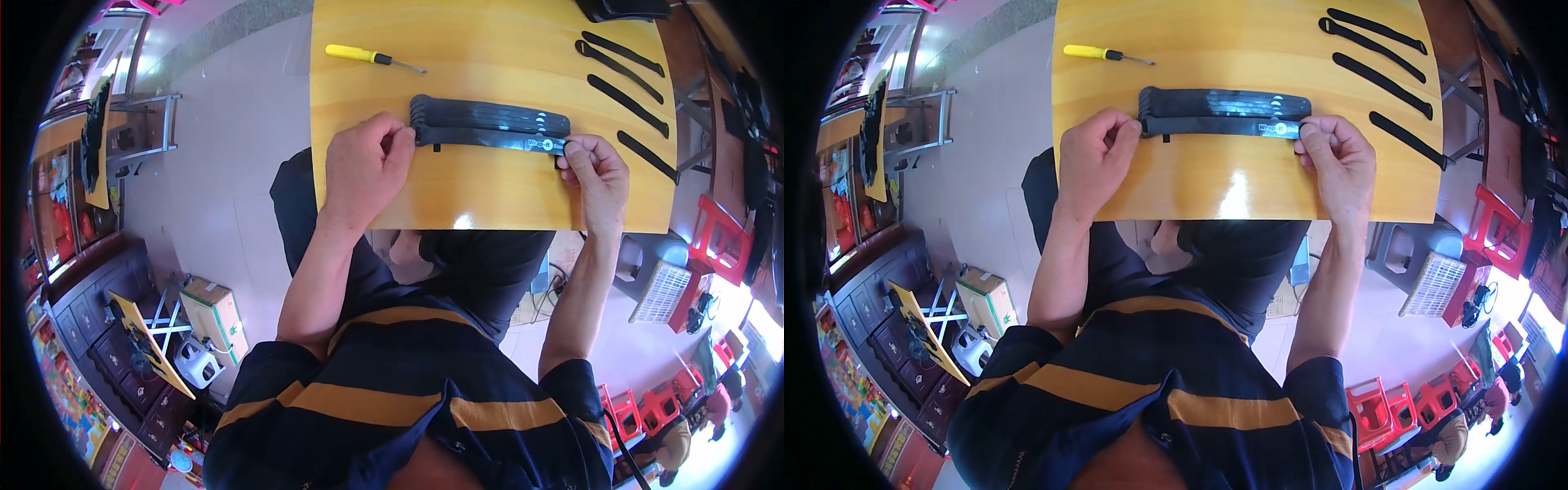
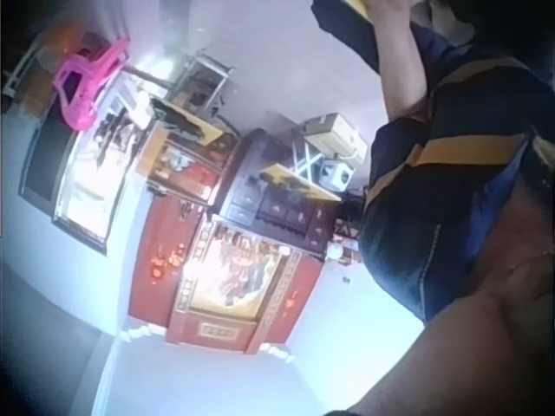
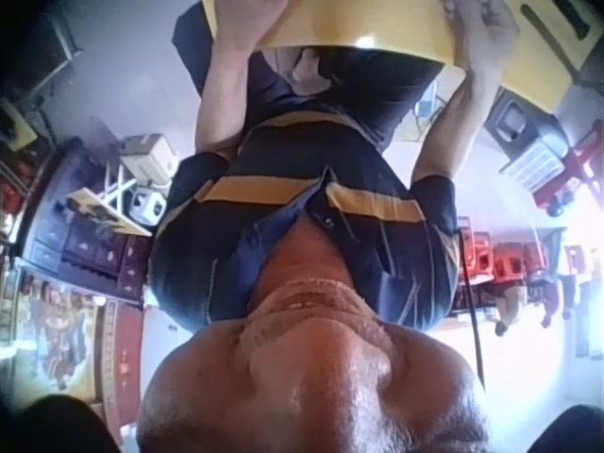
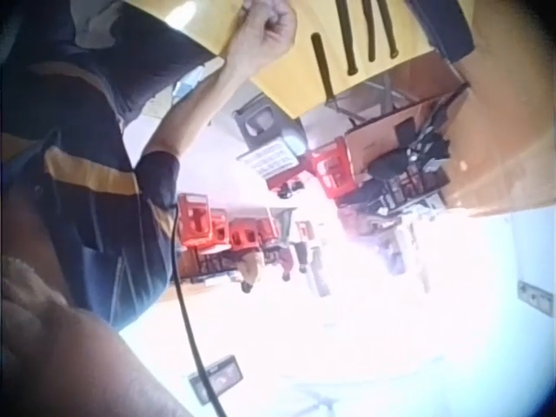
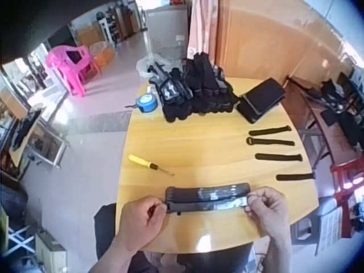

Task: The recorder aligns several black straps on a table, handles them, and then measures one of them using a blue tape measure.

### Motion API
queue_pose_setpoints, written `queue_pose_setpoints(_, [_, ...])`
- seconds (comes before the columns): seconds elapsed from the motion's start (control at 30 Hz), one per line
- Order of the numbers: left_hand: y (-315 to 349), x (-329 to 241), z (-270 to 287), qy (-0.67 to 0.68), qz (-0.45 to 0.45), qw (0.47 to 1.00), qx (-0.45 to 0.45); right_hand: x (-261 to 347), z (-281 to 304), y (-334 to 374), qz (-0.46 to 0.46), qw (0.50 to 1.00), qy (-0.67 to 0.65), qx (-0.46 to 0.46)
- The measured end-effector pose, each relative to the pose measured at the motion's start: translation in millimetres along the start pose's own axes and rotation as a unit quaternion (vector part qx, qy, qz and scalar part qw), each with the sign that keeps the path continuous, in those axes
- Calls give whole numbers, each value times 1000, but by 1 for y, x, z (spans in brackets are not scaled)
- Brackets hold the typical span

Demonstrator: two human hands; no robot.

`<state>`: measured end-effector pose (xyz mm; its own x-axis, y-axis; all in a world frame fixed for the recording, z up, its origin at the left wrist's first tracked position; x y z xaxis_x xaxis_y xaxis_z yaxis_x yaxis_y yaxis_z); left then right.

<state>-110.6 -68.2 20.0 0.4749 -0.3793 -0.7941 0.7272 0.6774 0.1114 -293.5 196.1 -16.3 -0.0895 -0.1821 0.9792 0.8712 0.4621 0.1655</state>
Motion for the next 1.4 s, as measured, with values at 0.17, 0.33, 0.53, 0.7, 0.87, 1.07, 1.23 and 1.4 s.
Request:
queue_pose_setpoints(0.17, [-4, 5, -5, -11, 32, 999, 22, -3, 0, -1, -6, 1000, 13, -6])
queue_pose_setpoints(0.33, [-6, 8, -6, -16, 52, 998, 28, -7, 1, 0, -18, 1000, 21, -11])
queue_pose_setpoints(0.53, [-7, 7, -7, -3, 46, 998, 30, -6, 2, 0, -14, 999, 28, -4])
queue_pose_setpoints(0.7, [-7, 5, -6, -8, 44, 998, 33, -6, 1, -1, -15, 999, 34, -4])
queue_pose_setpoints(0.87, [-7, 5, -7, -11, 36, 999, 23, -5, 0, -2, -8, 999, 41, -9])
queue_pose_setpoints(1.07, [-6, 2, -7, -19, 44, 999, 24, -6, -1, 0, -5, 998, 53, -19])
queue_pose_setpoints(1.23, [-6, 5, -7, -28, 42, 999, 21, -4, -2, 0, 10, 997, 71, -36])
queue_pose_setpoints(1.4, [-6, 4, -7, -23, 41, 999, 23, -2, 0, 0, 17, 994, 94, -52])
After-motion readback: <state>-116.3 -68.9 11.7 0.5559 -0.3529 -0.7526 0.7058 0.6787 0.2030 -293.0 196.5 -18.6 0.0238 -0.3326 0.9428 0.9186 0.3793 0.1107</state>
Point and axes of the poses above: each hand's wrist, its own y-axis away from the middle knuckle, its own z-axis out of the back of the hand, x = y × z, the point moved 10 cm from there along -y, towards the middle knuckle, and after that the axes turned 8 degrees about z, right-handed, at the moved point
